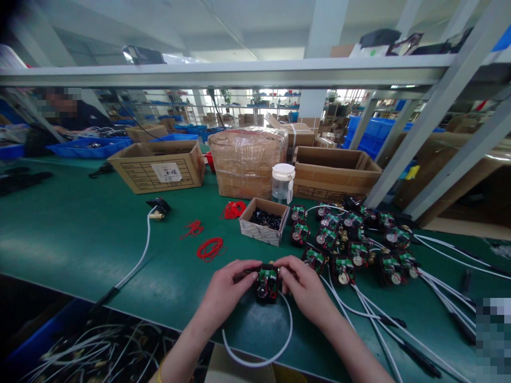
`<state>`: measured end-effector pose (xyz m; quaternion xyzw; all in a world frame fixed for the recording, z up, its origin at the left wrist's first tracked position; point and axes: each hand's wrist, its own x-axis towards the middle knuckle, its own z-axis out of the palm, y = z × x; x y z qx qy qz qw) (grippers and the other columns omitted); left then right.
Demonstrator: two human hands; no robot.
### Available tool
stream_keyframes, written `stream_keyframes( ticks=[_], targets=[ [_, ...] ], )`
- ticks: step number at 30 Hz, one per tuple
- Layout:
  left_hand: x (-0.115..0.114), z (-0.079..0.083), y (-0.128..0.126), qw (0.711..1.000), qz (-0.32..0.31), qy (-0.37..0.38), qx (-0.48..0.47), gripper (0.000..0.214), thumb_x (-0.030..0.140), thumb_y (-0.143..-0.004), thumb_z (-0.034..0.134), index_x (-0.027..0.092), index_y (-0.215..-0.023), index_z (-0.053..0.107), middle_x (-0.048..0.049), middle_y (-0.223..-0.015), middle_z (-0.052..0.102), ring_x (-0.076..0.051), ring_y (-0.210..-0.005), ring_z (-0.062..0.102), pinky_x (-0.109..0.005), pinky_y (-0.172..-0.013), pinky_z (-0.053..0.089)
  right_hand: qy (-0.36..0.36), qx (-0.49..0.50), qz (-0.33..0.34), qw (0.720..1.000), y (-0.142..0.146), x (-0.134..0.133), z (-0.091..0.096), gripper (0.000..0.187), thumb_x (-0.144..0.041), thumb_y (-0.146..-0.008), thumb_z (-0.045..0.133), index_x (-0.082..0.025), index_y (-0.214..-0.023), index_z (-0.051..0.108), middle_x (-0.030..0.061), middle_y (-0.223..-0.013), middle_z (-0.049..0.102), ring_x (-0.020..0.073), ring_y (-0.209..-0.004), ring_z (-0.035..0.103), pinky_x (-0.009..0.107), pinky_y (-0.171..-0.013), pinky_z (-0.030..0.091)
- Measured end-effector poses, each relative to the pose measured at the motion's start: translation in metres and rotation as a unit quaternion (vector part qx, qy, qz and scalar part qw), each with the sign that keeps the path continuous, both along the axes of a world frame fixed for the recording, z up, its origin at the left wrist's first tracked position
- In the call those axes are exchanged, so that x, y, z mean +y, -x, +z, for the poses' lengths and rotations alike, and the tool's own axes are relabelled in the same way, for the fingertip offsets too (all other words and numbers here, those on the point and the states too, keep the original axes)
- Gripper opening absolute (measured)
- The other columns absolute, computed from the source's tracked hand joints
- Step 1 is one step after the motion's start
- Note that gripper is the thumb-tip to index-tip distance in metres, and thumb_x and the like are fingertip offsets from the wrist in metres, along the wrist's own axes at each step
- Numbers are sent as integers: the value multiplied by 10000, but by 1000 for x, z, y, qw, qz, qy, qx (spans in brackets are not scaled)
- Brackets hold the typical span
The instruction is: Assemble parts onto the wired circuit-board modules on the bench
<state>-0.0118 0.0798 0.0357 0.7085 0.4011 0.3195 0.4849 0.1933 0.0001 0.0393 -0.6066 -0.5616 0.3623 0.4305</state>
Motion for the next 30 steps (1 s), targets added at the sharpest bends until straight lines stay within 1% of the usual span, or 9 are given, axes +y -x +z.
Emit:
stream_keyframes(
  ticks=[2, 5, 8, 13, 18, 21, 24, 28, 30],
  targets=[
    [0, 1, 0, 1000, 2, 1, -1, 258, 246, -864, 647, 304, -1071, 790, -12, -1042, 746, -190, -945, 712, -311, -895, 542, -3, -2, -2, 1000, 1, 1, 0, 316, -438, -962, 489, -197, -1100, 639, -16, -748, 584, 156, -666, 580, 314, -683, 461],
    [0, 3, -1, 1000, 3, 1, -2, 258, 237, -858, 649, 300, -1062, 792, -11, -1031, 745, -188, -938, 713, -306, -888, 543, -10, -8, -12, 1000, 2, 3, -2, 275, -413, -930, 539, -196, -1065, 643, 2, -833, 602, 156, -697, 578, 318, -692, 466],
    [-1, 5, -1, 1000, 3, -1, -2, 270, 215, -852, 646, 294, -1065, 792, -12, -1033, 744, -185, -942, 713, -297, -885, 543, -19, -19, -26, 999, 4, 4, -4, 247, -393, -924, 546, -198, -1038, 648, 18, -880, 613, 169, -752, 579, 329, -723, 472],
    [-2, 6, 2, 1000, -11, 6, -3, 334, 166, -835, 638, 287, -1114, 777, -14, -1073, 742, -172, -921, 716, -292, -892, 553, -12, -18, -19, 1000, 4, 2, -3, 263, -381, -917, 548, -209, -1090, 645, 18, -896, 612, 174, -763, 580, 334, -729, 487],
    [-2, 1, 4, 999, -30, 27, -28, 391, 134, -825, 631, 279, -1166, 755, -27, -1152, 739, -180, -970, 719, -316, -944, 560, -11, -26, -12, 1000, 3, -1, -1, 248, -327, -918, 550, -226, -1127, 637, 23, -958, 628, 176, -816, 582, 333, -778, 494],
    [-4, -5, 6, 996, -49, 54, -48, 472, 100, -803, 630, 281, -1230, 722, -35, -1183, 736, -182, -963, 728, -317, -921, 576, -7, -29, -5, 1000, 4, -4, -3, 290, -282, -895, 559, -229, -1175, 613, 23, -961, 621, 177, -833, 582, 329, -786, 501],
    [-7, -8, 6, 993, -66, 77, -56, 551, 61, -782, 620, 286, -1281, 689, -38, -1199, 734, -181, -966, 730, -318, -908, 584, 6, -24, 1, 1000, 6, -8, -7, 370, -252, -878, 548, -231, -1247, 568, 17, -951, 596, 171, -818, 579, 317, -752, 504],
    [-10, -9, 6, 993, -66, 85, -52, 642, 5, -742, 607, 283, -1318, 659, -46, -1228, 721, -174, -942, 731, -315, -888, 591, 19, -16, 7, 1000, 9, -13, -13, 458, -211, -861, 538, -248, -1317, 516, 9, -959, 568, 162, -813, 573, 305, -727, 501],
    [-11, -9, 5, 994, -63, 80, -49, 655, -5, -745, 602, 283, -1331, 648, -48, -1236, 717, -173, -949, 729, -321, -900, 591, 20, -14, 6, 1000, 10, -16, -15, 481, -198, -860, 536, -259, -1336, 497, 6, -972, 561, 160, -817, 568, 305, -735, 500]
  ],
)
